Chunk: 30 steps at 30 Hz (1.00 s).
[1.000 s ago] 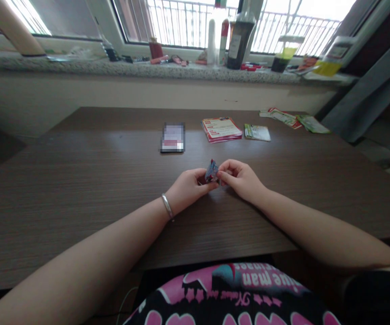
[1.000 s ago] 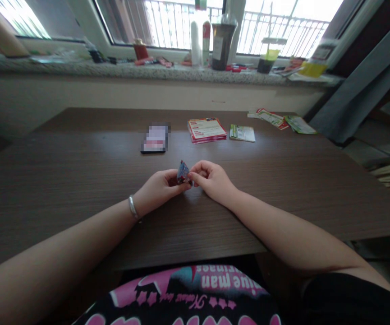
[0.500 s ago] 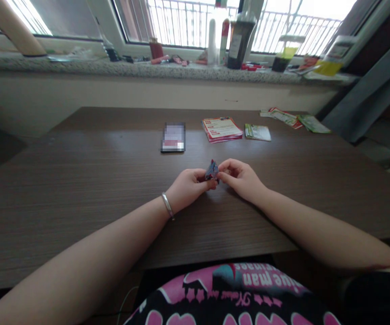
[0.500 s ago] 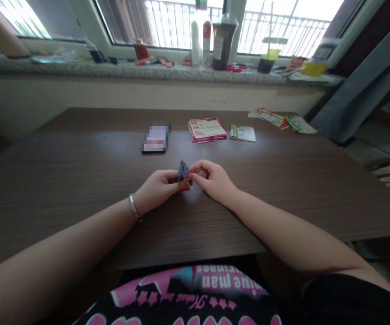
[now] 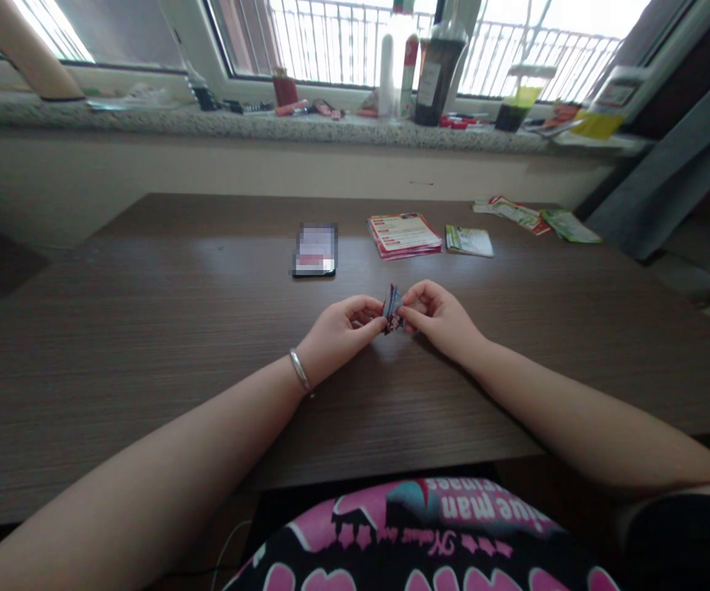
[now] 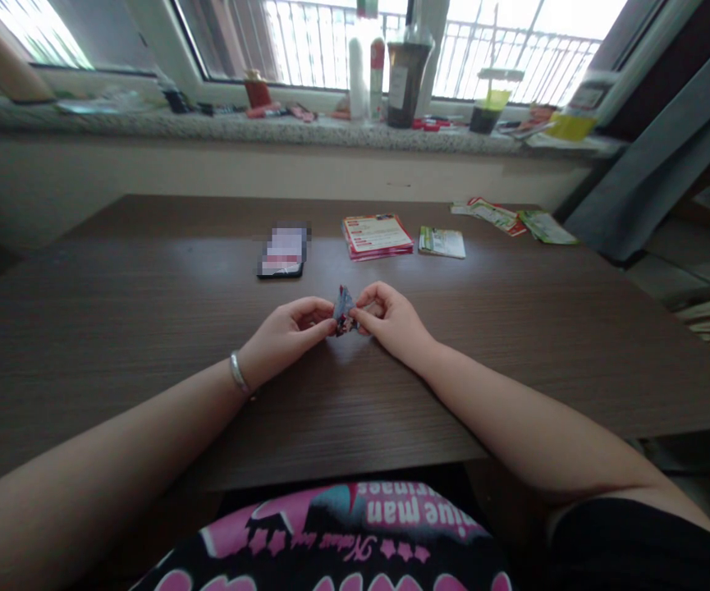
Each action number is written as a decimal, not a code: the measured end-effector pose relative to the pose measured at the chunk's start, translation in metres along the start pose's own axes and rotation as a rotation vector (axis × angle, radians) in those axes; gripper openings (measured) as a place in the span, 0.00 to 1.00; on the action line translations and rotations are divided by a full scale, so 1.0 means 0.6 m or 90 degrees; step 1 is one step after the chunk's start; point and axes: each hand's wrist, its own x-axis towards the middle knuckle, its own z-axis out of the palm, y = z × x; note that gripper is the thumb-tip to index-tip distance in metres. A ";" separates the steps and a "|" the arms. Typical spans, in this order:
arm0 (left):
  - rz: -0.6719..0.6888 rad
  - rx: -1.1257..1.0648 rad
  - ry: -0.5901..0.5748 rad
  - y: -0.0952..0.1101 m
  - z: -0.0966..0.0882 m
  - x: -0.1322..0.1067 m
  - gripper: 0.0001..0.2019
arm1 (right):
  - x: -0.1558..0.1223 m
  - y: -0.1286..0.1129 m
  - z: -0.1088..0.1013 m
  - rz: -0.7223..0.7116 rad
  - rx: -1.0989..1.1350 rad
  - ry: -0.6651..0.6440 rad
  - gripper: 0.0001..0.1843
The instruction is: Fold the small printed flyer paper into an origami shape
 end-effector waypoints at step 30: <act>0.022 0.041 0.042 -0.012 -0.005 0.003 0.13 | -0.010 -0.003 -0.002 -0.103 -0.128 -0.085 0.08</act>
